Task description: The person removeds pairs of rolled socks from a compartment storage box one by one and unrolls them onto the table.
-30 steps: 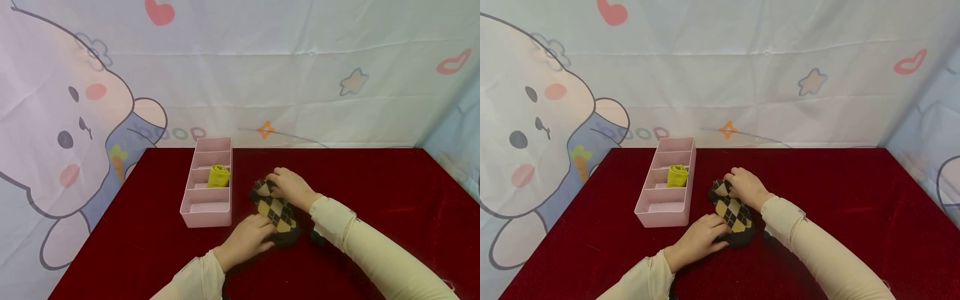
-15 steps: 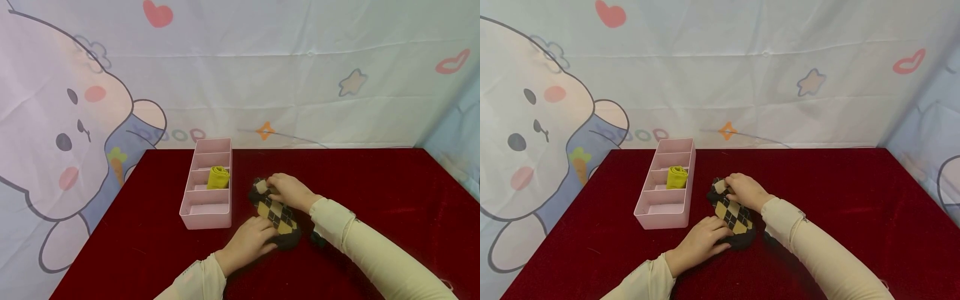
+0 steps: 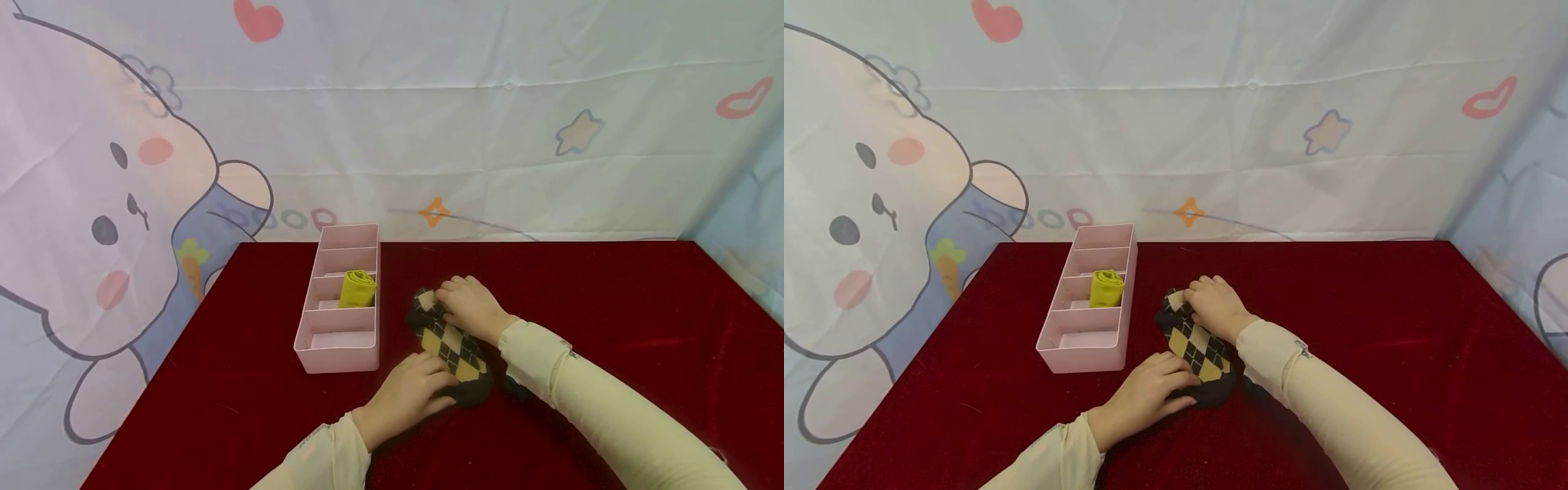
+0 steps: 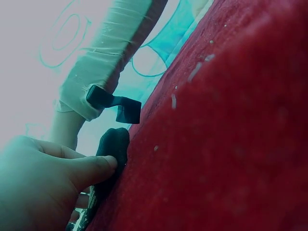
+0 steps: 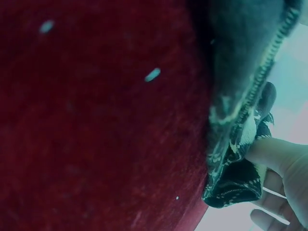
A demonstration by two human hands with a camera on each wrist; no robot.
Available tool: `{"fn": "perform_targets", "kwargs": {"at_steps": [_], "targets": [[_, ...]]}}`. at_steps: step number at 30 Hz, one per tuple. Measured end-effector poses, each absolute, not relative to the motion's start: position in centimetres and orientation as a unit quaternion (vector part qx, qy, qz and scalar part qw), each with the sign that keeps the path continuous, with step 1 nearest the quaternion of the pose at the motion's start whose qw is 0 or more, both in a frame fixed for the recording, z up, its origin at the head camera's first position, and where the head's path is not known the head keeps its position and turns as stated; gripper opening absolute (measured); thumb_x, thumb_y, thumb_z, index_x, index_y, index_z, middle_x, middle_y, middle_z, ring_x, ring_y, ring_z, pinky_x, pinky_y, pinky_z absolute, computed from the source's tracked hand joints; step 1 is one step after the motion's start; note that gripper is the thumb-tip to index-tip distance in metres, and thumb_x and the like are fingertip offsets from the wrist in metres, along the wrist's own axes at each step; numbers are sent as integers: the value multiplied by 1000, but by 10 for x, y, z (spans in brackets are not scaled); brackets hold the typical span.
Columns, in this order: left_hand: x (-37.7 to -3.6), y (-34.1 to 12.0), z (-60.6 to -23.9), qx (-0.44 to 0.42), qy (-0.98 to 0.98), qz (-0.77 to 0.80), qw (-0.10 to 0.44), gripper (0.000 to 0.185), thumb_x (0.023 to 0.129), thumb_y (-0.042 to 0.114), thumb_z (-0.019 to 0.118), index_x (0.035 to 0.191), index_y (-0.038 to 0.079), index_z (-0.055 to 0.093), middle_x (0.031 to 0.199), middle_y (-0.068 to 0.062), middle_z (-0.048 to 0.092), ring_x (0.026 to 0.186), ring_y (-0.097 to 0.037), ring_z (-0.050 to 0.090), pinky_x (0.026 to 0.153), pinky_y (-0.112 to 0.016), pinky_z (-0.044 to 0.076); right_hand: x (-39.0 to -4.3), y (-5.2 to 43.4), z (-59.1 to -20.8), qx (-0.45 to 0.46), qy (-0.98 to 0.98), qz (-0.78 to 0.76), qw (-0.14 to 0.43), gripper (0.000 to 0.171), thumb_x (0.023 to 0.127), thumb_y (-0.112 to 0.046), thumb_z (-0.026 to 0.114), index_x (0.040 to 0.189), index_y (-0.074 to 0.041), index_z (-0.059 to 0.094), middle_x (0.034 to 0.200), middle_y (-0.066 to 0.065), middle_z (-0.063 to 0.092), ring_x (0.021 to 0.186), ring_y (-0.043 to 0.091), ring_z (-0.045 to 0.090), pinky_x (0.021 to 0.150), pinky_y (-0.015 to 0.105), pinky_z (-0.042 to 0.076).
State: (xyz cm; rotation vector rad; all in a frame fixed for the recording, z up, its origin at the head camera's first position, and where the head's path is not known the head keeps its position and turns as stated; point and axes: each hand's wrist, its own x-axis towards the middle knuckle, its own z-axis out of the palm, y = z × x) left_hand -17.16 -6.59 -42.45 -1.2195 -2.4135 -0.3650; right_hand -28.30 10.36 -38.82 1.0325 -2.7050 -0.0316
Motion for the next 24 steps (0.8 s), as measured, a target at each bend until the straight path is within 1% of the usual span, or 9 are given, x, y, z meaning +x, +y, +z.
{"fn": "perform_targets", "kwargs": {"at_steps": [5, 9, 14, 18, 24], "targets": [[-172, -65, -426, -434, -867, -135, 203, 18, 80, 30, 76, 94, 19, 71, 93, 7, 65, 89, -9, 57, 80, -22, 44, -287, 101, -388, 364, -918, -5, 156, 15, 84, -13, 70, 99, -11, 69, 99, 3, 70, 94, 21, 60, 81, 34, 46], [-173, -65, -427, -432, -866, -136, 211, 19, 80, 30, 77, 94, 20, 71, 92, 8, 64, 89, -9, 57, 80, -23, 44, -289, 100, -385, 378, -907, 20, 183, 16, 84, -11, 69, 100, -11, 70, 100, 2, 71, 95, 21, 60, 82, 34, 46], [-174, -65, -428, -436, -860, -133, 230, 18, 80, 31, 76, 94, 21, 71, 92, 9, 64, 90, -8, 57, 79, -23, 44, -290, 99, -378, 384, -899, 55, 203, 17, 85, -13, 71, 102, -12, 70, 101, 1, 71, 99, 20, 60, 85, 36, 46], [-175, -65, -428, -439, -856, -133, 237, 18, 80, 31, 76, 94, 21, 71, 92, 8, 64, 90, -8, 57, 80, -22, 44, -293, 98, -375, 376, -902, 87, 194, 17, 86, -14, 71, 103, -12, 70, 103, 1, 71, 101, 21, 60, 86, 38, 45], [-174, -65, -428, -438, -858, -139, 230, 18, 80, 30, 76, 94, 20, 70, 92, 8, 64, 90, -9, 57, 79, -23, 45, -301, 98, -380, 360, -913, 105, 160, 17, 87, -14, 70, 104, -13, 71, 105, 2, 72, 104, 22, 59, 87, 39, 45]]}}
